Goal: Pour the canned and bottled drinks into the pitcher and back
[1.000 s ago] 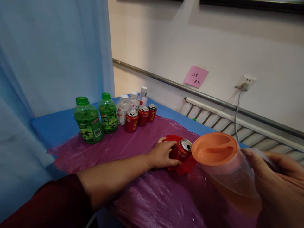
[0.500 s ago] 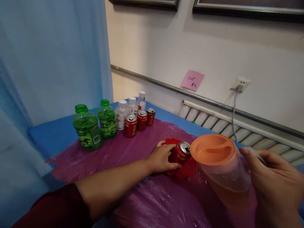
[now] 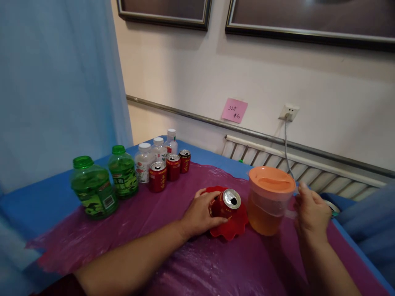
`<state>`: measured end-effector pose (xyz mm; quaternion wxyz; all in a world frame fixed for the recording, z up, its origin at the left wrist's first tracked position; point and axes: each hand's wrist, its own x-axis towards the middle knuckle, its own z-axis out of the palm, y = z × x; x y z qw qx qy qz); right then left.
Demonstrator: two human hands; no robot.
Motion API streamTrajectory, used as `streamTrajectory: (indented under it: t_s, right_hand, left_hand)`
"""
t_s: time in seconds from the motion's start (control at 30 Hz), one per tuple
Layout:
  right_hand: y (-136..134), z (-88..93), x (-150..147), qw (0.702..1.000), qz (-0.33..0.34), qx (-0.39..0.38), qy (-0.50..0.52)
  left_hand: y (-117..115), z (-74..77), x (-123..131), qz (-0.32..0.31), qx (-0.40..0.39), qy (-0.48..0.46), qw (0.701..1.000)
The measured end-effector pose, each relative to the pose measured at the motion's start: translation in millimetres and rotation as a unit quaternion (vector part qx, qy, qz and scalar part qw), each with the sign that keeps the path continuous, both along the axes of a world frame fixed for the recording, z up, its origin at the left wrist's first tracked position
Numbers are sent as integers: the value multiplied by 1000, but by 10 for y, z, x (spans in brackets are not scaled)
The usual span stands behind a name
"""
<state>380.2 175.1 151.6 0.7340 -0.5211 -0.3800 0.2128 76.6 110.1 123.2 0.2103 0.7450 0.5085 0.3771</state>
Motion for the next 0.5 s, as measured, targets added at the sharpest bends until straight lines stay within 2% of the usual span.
streamTrajectory:
  t_s: [0.1, 0.27, 0.5]
  right_hand:
    - [62, -37, 42, 1000, -2, -7, 23]
    - [168, -81, 167, 998, -41, -16, -42]
    - [315, -145, 332, 994, -80, -5, -74]
  left_hand:
    - [21, -8, -10, 10, 2, 1, 1000]
    - [23, 34, -1, 20, -12, 21, 1000]
    - [15, 110, 12, 31, -23, 40, 998]
